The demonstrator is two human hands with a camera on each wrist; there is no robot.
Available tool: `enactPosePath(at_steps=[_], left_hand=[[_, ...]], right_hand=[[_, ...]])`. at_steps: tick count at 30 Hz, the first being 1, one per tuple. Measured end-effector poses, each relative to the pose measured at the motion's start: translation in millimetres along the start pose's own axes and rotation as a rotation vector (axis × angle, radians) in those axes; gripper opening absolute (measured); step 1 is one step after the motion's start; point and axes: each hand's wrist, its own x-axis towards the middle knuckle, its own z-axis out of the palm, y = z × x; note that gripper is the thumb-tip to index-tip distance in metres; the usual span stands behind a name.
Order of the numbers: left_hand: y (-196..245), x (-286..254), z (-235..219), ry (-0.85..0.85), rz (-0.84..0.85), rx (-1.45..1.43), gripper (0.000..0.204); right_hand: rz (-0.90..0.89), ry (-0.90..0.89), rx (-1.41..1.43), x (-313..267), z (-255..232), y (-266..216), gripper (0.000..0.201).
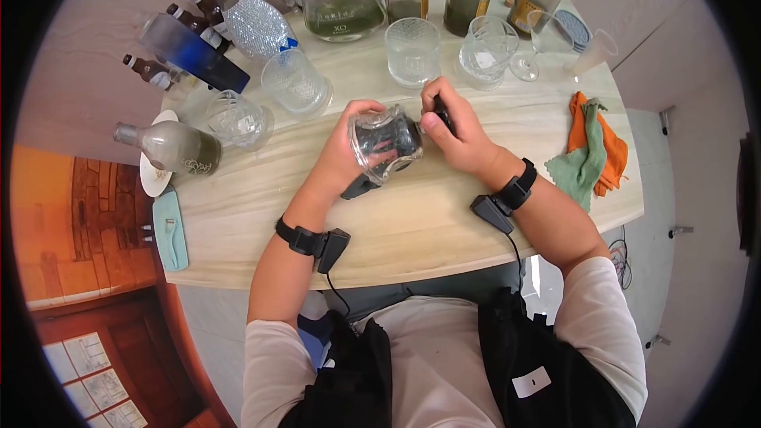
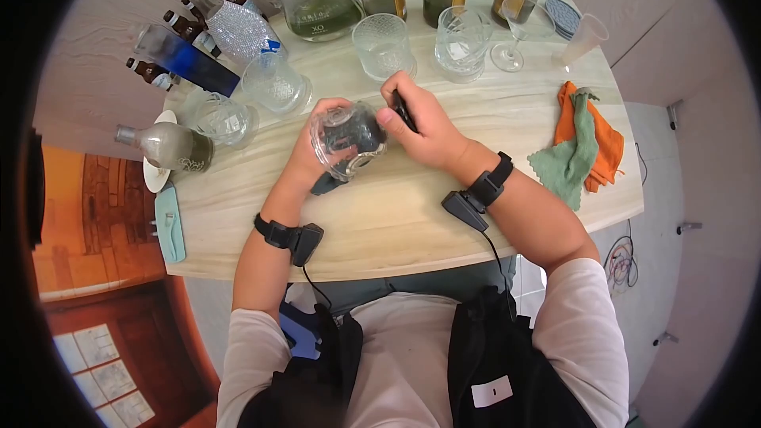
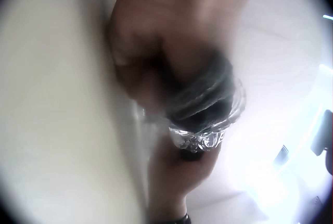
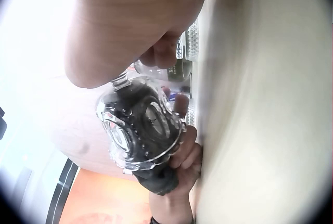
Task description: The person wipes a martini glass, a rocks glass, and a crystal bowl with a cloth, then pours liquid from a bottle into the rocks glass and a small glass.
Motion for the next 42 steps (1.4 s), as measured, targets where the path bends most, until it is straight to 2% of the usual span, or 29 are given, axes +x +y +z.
enactPosePath(at_steps=[1, 2, 4, 5, 7, 11, 13, 14, 16, 17, 19, 20, 22, 23, 25, 29, 32, 34, 35, 37, 38, 40, 41, 42], left_hand=[[1, 0, 0, 0.019, 0.096, 0.223, 0.059], [1, -1, 1, 0.019, 0.096, 0.223, 0.059], [2, -2, 1, 0.100, 0.158, 0.200, 0.060], [3, -2, 0, 0.099, 0.158, 0.200, 0.060], [5, 0, -2, 0.164, 0.320, 0.473, 0.065], [-4, 1, -2, 0.161, 0.221, 0.356, 0.072], [-5, 3, 4, 0.202, 0.201, 0.231, 0.079], [-5, 3, 6, 0.203, 0.201, 0.232, 0.079], [-3, 3, 8, 0.206, 0.096, 0.103, 0.081], [-3, 4, 8, 0.207, 0.096, 0.103, 0.081], [-6, 6, 8, 0.193, -0.098, -0.288, 0.079], [-9, 7, 8, 0.195, -0.096, -0.289, 0.079], [-12, 10, 9, 0.297, -0.146, -0.331, 0.069], [-10, 8, 9, 0.299, -0.145, -0.331, 0.069], [-3, 5, 8, 0.190, -0.142, -0.210, 0.056], [8, 2, 8, 0.113, -0.150, -0.145, 0.045], [10, -1, 9, 0.082, -0.254, -0.106, 0.040], [7, -3, 12, 0.106, -0.098, -0.408, 0.032], [4, -3, 11, 0.106, -0.097, -0.408, 0.032], [2, -1, 8, 0.169, 0.011, -0.122, 0.029], [4, 0, 6, 0.169, 0.011, -0.122, 0.029], [11, 1, 2, 0.201, 0.297, 0.440, 0.034], [12, 1, 1, 0.202, 0.297, 0.440, 0.034], [13, 0, 1, 0.201, 0.339, 0.512, 0.036]], right_hand=[[-0.027, -0.035, -0.085, 1, -1, -2, 0.027], [-0.027, -0.035, -0.085, 1, 1, -1, 0.027], [0.133, 0.014, -0.035, 2, 6, 3, 0.028], [0.133, 0.014, -0.035, 3, 7, 2, 0.028], [0.417, 0.044, 0.287, 4, 6, -1, 0.028], [0.484, 0.043, 0.484, 3, 5, -3, 0.026], [0.359, 0.087, 0.298, 1, 6, 1, 0.027], [0.359, 0.086, 0.299, -1, 6, 4, 0.027], [0.161, 0.126, 0.158, -3, 5, 12, 0.028], [0.161, 0.125, 0.158, -4, 6, 14, 0.028], [0.043, 0.190, 0.131, -4, 8, 15, 0.031], [0.042, 0.188, 0.131, -4, 8, 14, 0.031], [-0.103, 0.235, -0.054, -3, 8, 13, 0.032], [-0.104, 0.233, -0.054, -3, 8, 12, 0.032], [-0.116, 0.243, -0.149, -3, 6, 8, 0.033], [-0.163, 0.230, -0.199, -2, 4, 3, 0.033], [-0.160, 0.165, -0.245, 0, 4, -5, 0.034], [-0.143, 0.144, -0.295, 1, 4, -5, 0.034], [-0.143, 0.143, -0.296, 1, 5, -5, 0.034], [0.045, 0.161, -0.188, 0, 8, -4, 0.031], [0.044, 0.161, -0.188, 0, 9, -2, 0.031], [0.337, 0.187, 0.174, 1, 12, 4, 0.029], [0.338, 0.186, 0.175, 2, 10, 4, 0.029], [0.445, 0.152, 0.325, 2, 6, 2, 0.028]])
